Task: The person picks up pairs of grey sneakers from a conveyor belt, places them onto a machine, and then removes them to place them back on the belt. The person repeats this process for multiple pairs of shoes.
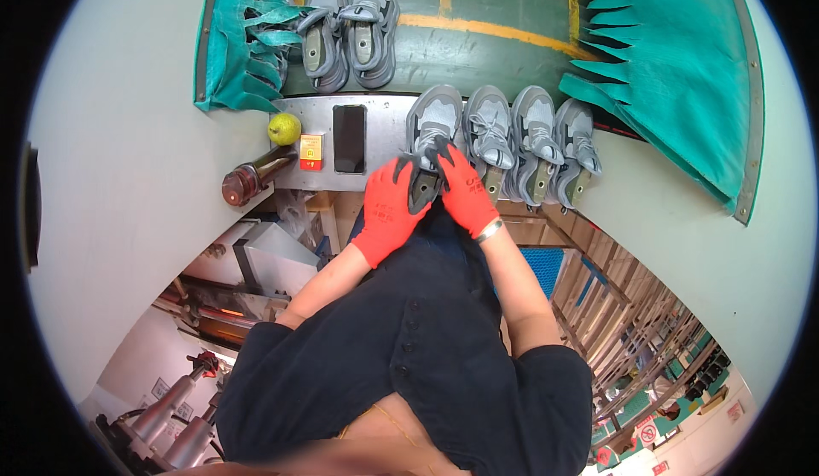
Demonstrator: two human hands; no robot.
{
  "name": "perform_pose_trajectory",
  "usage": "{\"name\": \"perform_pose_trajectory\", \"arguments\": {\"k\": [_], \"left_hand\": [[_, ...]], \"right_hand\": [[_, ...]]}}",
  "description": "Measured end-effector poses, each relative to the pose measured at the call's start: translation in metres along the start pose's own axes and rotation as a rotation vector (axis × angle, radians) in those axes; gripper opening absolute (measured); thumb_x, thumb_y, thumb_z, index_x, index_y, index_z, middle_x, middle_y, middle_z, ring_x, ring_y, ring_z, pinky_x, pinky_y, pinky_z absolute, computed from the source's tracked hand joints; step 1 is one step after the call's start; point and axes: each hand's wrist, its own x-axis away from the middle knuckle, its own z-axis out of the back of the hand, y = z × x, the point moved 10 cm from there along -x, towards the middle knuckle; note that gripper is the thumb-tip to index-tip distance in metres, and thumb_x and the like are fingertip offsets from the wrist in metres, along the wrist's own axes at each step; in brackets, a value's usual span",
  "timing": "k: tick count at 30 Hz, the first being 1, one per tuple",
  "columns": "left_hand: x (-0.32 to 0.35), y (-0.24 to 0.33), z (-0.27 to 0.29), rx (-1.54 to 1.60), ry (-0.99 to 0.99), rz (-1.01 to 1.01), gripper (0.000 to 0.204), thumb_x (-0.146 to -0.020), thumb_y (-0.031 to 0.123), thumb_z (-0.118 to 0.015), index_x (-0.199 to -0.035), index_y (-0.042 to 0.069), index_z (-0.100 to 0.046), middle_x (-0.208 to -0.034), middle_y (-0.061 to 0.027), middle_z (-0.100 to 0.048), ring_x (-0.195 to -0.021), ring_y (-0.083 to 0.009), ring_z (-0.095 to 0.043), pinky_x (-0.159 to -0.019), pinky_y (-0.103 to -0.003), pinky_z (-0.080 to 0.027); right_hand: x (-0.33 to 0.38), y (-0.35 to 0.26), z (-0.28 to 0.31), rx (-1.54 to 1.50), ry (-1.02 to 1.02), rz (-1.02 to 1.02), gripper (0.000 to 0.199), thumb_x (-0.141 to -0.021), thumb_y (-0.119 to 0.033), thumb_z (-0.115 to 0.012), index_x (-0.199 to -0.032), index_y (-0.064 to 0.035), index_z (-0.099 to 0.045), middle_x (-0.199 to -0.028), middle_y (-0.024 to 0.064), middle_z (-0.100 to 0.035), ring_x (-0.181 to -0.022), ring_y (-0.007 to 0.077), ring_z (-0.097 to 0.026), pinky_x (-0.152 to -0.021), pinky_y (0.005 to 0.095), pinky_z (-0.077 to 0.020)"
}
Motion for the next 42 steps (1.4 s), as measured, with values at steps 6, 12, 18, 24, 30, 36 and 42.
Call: {"name": "perform_pose_trajectory", "arguments": {"k": [6,12,18,24,30,36,42], "left_hand": [[0.010,-0.040,-0.101,-0.102,-0.043,0.212,0.106,-0.078,0.041,-0.083,-0.160,0.006,-0.026,-0.160,-0.0278,-0.030,-0.141,-0.0514,-0.038,-0.116,-0.057,-0.034],[0.018,-0.056,-0.106,0.261,0.073,0.301,0.101,-0.079,0.031,-0.083,-0.160,0.007,-0.028,-0.154,-0.0251,-0.042,-0.133,-0.0447,-0.051,-0.107,-0.049,-0.047],[0.087,-0.034,-0.040,0.575,0.256,0.496,0.093,-0.079,0.023,-0.075,-0.163,0.024,-0.035,-0.125,-0.0242,-0.069,-0.116,-0.0422,-0.066,-0.097,-0.046,-0.053],[0.249,-0.013,0.005,0.648,0.574,0.480,0.083,-0.081,0.020,-0.075,-0.158,0.017,-0.044,-0.131,-0.0237,-0.066,-0.117,-0.0431,-0.065,-0.099,-0.045,-0.053],[0.457,0.023,0.047,0.948,1.070,0.474,0.086,-0.081,-0.002,-0.071,-0.160,0.009,-0.041,-0.138,-0.0121,-0.065,-0.120,-0.0194,-0.064,-0.102,-0.034,-0.050],[0.683,0.054,0.043,0.849,1.624,0.499,0.090,-0.075,0.001,-0.066,-0.160,0.001,-0.038,-0.155,-0.0115,-0.052,-0.139,-0.0190,-0.051,-0.115,-0.034,-0.040],[0.902,0.087,-0.008,0.824,2.039,0.530,0.093,-0.088,0.036,-0.083,-0.159,-0.002,-0.038,-0.123,-0.0069,-0.064,-0.099,-0.0116,-0.060,-0.085,-0.026,-0.047]], "right_hand": [[0.016,0.020,-0.007,-0.272,0.057,-0.035,0.073,-0.080,0.010,-0.049,-0.151,-0.0036,-0.049,-0.159,0.0205,-0.045,-0.152,0.0384,-0.036,-0.124,0.0414,-0.0303],[0.061,0.100,-0.035,-0.814,0.187,-0.330,0.074,-0.090,0.006,-0.057,-0.160,-0.0022,-0.036,-0.159,0.0142,-0.046,-0.149,0.0242,-0.041,-0.120,0.0353,-0.0339],[0.107,0.123,-0.086,-1.273,-0.130,-0.548,0.073,-0.098,-0.005,-0.062,-0.163,-0.0040,-0.028,-0.154,0.0150,-0.051,-0.138,0.0274,-0.052,-0.112,0.0390,-0.0442],[0.176,0.019,-0.093,-1.522,-0.603,-0.557,0.067,-0.097,-0.013,-0.067,-0.157,-0.0071,-0.037,-0.139,0.0128,-0.058,-0.119,0.0259,-0.061,-0.102,0.0399,-0.0499],[0.217,-0.146,-0.106,-1.071,-0.950,-0.244,0.085,-0.088,-0.028,-0.079,-0.156,-0.0008,-0.037,-0.132,0.0101,-0.058,-0.112,0.0226,-0.064,-0.092,0.0331,-0.0503],[0.325,-0.320,-0.189,-0.930,-1.385,0.098,0.075,-0.092,-0.018,-0.075,-0.156,0.0026,-0.041,-0.138,0.0147,-0.061,-0.118,0.0255,-0.063,-0.101,0.0386,-0.0503],[0.487,-0.386,-0.338,-0.676,-1.760,0.180,0.068,-0.095,0.000,-0.060,-0.159,-0.0005,-0.039,-0.138,0.0134,-0.061,-0.123,0.0244,-0.061,-0.110,0.0397,-0.0465]]}}
